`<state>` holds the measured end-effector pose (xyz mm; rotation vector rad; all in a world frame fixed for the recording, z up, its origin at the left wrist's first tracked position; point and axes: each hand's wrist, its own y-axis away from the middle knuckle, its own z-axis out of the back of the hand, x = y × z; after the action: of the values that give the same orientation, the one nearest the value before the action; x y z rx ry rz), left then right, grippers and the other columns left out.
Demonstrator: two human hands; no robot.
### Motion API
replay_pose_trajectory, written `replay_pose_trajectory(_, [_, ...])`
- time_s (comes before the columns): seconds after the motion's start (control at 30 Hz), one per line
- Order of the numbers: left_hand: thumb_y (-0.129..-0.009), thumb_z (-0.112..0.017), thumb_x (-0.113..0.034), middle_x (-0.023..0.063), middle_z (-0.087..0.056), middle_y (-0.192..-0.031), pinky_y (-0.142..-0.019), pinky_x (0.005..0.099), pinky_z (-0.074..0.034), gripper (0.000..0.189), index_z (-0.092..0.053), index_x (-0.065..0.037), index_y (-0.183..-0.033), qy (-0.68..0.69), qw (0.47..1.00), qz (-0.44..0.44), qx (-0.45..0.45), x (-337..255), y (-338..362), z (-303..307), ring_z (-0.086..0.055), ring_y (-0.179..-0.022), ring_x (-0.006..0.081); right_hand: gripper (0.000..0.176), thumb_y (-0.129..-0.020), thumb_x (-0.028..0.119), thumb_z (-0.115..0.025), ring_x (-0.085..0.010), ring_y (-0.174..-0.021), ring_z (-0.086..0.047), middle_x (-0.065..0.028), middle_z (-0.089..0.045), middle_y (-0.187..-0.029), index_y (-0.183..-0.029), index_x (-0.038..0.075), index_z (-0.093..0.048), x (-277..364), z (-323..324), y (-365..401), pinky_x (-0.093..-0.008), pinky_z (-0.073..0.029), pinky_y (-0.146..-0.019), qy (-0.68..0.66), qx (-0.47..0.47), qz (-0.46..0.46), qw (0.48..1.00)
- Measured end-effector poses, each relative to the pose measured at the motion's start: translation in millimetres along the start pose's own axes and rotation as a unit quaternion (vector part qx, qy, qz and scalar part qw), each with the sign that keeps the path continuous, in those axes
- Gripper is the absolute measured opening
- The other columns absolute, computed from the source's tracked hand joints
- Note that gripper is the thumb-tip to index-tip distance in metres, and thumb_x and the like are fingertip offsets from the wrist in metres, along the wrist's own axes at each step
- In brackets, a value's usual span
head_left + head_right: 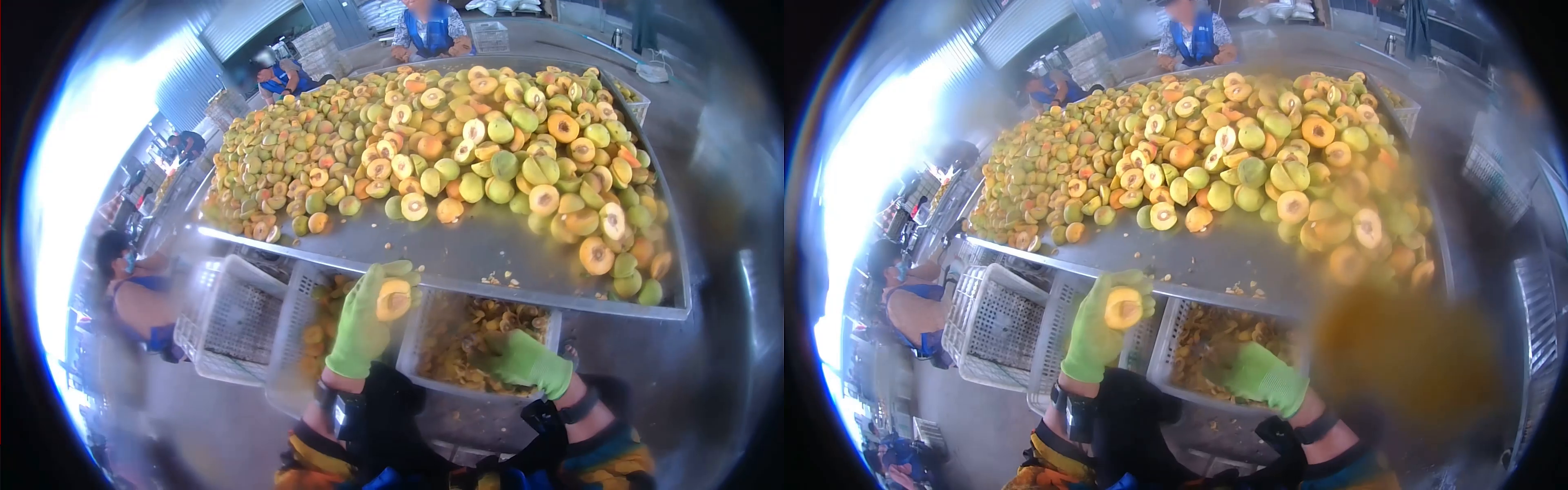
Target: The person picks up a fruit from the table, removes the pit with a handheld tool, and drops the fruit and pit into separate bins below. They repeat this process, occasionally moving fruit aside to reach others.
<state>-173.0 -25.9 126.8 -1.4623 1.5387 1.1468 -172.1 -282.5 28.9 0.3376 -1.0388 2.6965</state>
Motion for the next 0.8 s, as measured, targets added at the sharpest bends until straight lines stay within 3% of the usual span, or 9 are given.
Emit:
replay_pose_trajectory(0.07, [-0.097,-0.057,-0.019,0.0132,-0.066,-0.11,-0.088,0.0342,-0.054,0.033,-0.057,0.004,-0.122,-0.424,0.878,-0.212,0.067,9.3,5.9,-4.5,-0.065,-0.096,0.0197,0.019,-0.091,0.023,-0.06,-0.0357,-0.074,-0.065,-0.0126,-0.065,-0.094,-0.098,0.006,-0.06,41.2,26.2,-40.5,-0.0436,-0.052,-0.063,-0.085,0.046,-0.327,0.94])
replay_pose_trajectory(0.1, [-0.097,-0.058,-0.018,0.0113,-0.066,-0.108,-0.086,0.0336,-0.053,0.033,-0.059,0.004,-0.121,-0.21,0.971,-0.113,0.034,20.5,9.6,-16.5,-0.063,-0.097,0.0171,0.015,-0.09,0.021,-0.062,-0.036,-0.073,-0.064,-0.0178,-0.063,-0.084,-0.09,0.007,-0.058,48.0,27.3,-51.2,-0.0444,-0.051,-0.061,-0.114,-0.005,-0.342,0.933])
replay_pose_trajectory(0.23, [-0.094,-0.06,-0.016,0.0092,-0.065,-0.106,-0.084,0.0313,-0.052,0.031,-0.06,0.002,-0.119,-0.159,0.984,-0.042,0.07,40.1,12.4,-35.5,-0.062,-0.1,0.0147,0.011,-0.087,0.018,-0.06,-0.0343,-0.068,-0.065,-0.0165,-0.063,-0.07,-0.089,0.007,-0.06,36.6,1.3,-46.3,-0.0448,-0.051,-0.061,0.024,0.005,-0.333,0.942])
replay_pose_trajectory(0.27, [-0.094,-0.06,-0.017,0.0105,-0.065,-0.107,-0.083,0.0333,-0.052,0.032,-0.06,0.002,-0.12,-0.255,0.958,-0.128,0.029,39.1,10.5,-30.6,-0.062,-0.098,0.0189,0.011,-0.087,0.018,-0.06,-0.0343,-0.068,-0.065,-0.0165,-0.063,-0.07,-0.089,0.007,-0.06,35.5,2.1,-41.2,-0.0448,-0.051,-0.061,0.024,0.001,-0.334,0.942])
replay_pose_trajectory(0.4, [-0.094,-0.059,-0.022,0.0151,-0.064,-0.109,-0.087,0.0443,-0.048,0.036,-0.06,0.0,-0.123,-0.673,0.65,-0.339,-0.099,19.4,5.9,58.3,-0.06,-0.097,0.033,0.014,-0.087,0.021,-0.06,-0.0345,-0.069,-0.065,-0.014,-0.064,-0.072,-0.09,0.007,-0.059,30.2,9.8,-14.2,-0.045,-0.05,-0.06,0.027,0.038,-0.373,0.927])
replay_pose_trajectory(0.47, [-0.093,-0.061,-0.024,0.0159,-0.063,-0.117,-0.095,0.0445,-0.045,0.041,-0.058,-0.001,-0.126,-0.763,0.571,-0.226,-0.202,-1.9,9.8,86.9,-0.058,-0.109,0.0325,0.02,-0.088,0.026,-0.061,-0.036,-0.07,-0.064,-0.0136,-0.063,-0.072,-0.09,0.007,-0.058,28.0,16.2,-4.4,-0.0456,-0.049,-0.059,0.049,0.039,-0.394,0.917])
replay_pose_trajectory(0.57, [-0.091,-0.063,-0.025,0.0173,-0.061,-0.124,-0.1,0.0432,-0.043,0.046,-0.054,-0.003,-0.131,-0.807,0.449,-0.285,-0.257,-4.5,-32.4,102.4,-0.054,-0.118,0.0342,0.01,-0.086,0.016,-0.059,-0.0344,-0.067,-0.065,-0.0138,-0.067,-0.074,-0.088,0.006,-0.061,27.0,19.3,4.5,-0.0452,-0.05,-0.06,0.066,0.086,-0.429,0.897])
replay_pose_trajectory(0.63, [-0.09,-0.064,-0.027,0.0192,-0.06,-0.128,-0.103,0.0421,-0.042,0.053,-0.05,-0.004,-0.136,-0.682,0.651,-0.309,-0.13,-2.7,-77.2,51.7,-0.053,-0.122,0.0366,0.012,-0.086,0.018,-0.059,-0.0349,-0.067,-0.065,-0.0139,-0.067,-0.074,-0.088,0.006,-0.061,22.5,20.1,5.3,-0.0455,-0.05,-0.059,0.058,0.088,-0.438,0.893])
replay_pose_trajectory(0.8, [-0.087,-0.064,-0.035,0.0203,-0.061,-0.123,-0.095,0.0432,-0.047,0.051,-0.055,-0.003,-0.126,-0.704,0.693,-0.143,0.062,56.5,-214.3,-27.0,-0.06,-0.112,0.037,0.022,-0.086,0.028,-0.065,-0.0329,-0.073,-0.067,-0.0127,-0.067,-0.076,-0.096,0.009,-0.062,6.1,22.9,5.0,-0.0434,-0.053,-0.062,0.053,0.046,-0.472,0.879])
